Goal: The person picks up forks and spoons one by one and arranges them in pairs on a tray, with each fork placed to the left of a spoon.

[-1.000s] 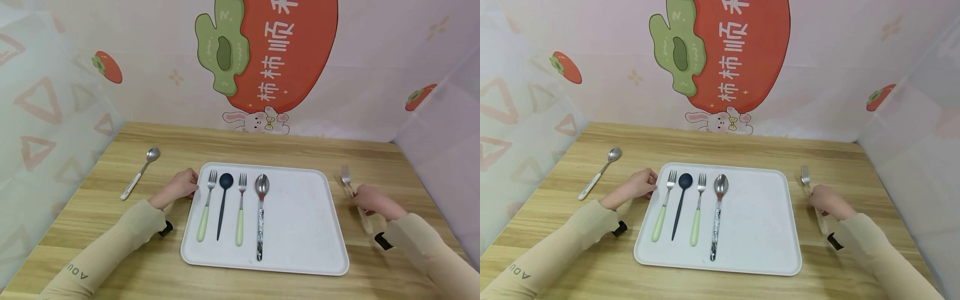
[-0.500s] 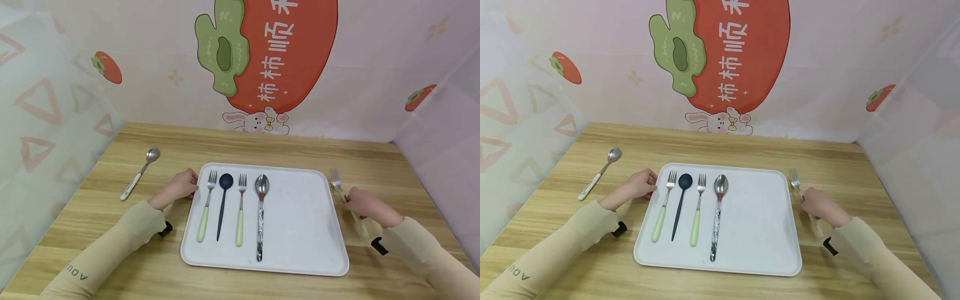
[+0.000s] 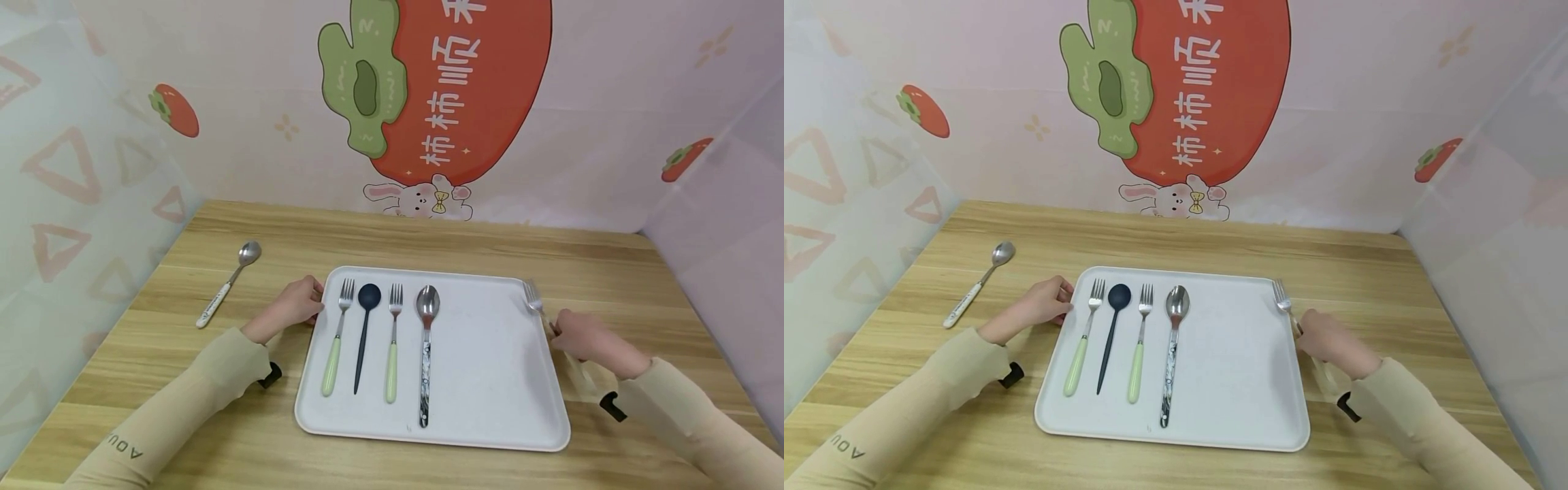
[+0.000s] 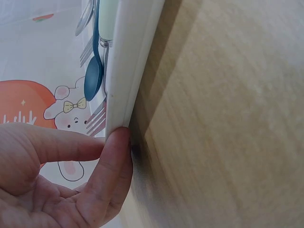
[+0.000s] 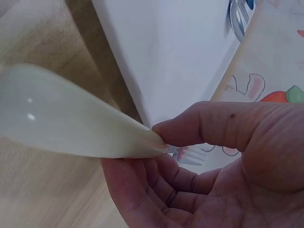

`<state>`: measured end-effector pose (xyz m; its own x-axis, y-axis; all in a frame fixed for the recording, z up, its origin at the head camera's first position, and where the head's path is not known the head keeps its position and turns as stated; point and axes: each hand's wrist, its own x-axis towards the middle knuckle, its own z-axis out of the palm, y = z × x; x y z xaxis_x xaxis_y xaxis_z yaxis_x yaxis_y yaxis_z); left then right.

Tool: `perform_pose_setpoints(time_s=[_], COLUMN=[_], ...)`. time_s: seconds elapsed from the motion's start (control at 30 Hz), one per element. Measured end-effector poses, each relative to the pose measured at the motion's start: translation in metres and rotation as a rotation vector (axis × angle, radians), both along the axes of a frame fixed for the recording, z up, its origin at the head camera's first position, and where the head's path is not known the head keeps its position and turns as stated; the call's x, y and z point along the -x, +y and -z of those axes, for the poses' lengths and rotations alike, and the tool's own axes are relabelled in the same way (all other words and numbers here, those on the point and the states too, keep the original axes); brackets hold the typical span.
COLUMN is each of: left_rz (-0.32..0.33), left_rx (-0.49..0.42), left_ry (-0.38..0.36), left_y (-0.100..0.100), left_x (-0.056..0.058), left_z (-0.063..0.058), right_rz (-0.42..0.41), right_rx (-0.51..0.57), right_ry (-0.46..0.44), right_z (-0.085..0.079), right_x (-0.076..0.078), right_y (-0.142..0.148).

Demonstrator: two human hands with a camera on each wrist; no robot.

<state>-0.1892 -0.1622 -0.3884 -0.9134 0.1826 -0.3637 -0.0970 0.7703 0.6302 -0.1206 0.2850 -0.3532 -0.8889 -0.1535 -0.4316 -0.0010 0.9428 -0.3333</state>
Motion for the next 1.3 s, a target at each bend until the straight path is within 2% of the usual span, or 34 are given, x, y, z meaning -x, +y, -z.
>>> perform_pose_setpoints(time_s=[0.2, 0.43, 0.77, 1.1, 1.3], left_rz=[0.021, 0.017, 0.010, -0.007, -0.005], left_rx=[0.000, -0.003, 0.003, 0.000, 0.000], left_ry=[0.017, 0.017, 0.013, 0.005, 0.002], left_y=[-0.001, -0.001, -0.002, 0.001, -0.001], left_x=[0.000, 0.000, 0.001, 0.002, 0.001], left_z=[0.000, 0.001, 0.002, 0.001, 0.001], right_rz=[-0.003, -0.005, -0.077, -0.118, -0.097], right_rx=[0.021, -0.030, -0.061, -0.013, 0.036], right_ry=[-0.002, -0.021, 0.014, 0.057, 0.044], right_z=[0.001, -0.002, -0.004, -0.002, 0.002], right_x=[-0.005, -0.007, -0.008, -0.013, -0.013], right_y=[-0.008, -0.018, -0.037, -0.051, -0.062])
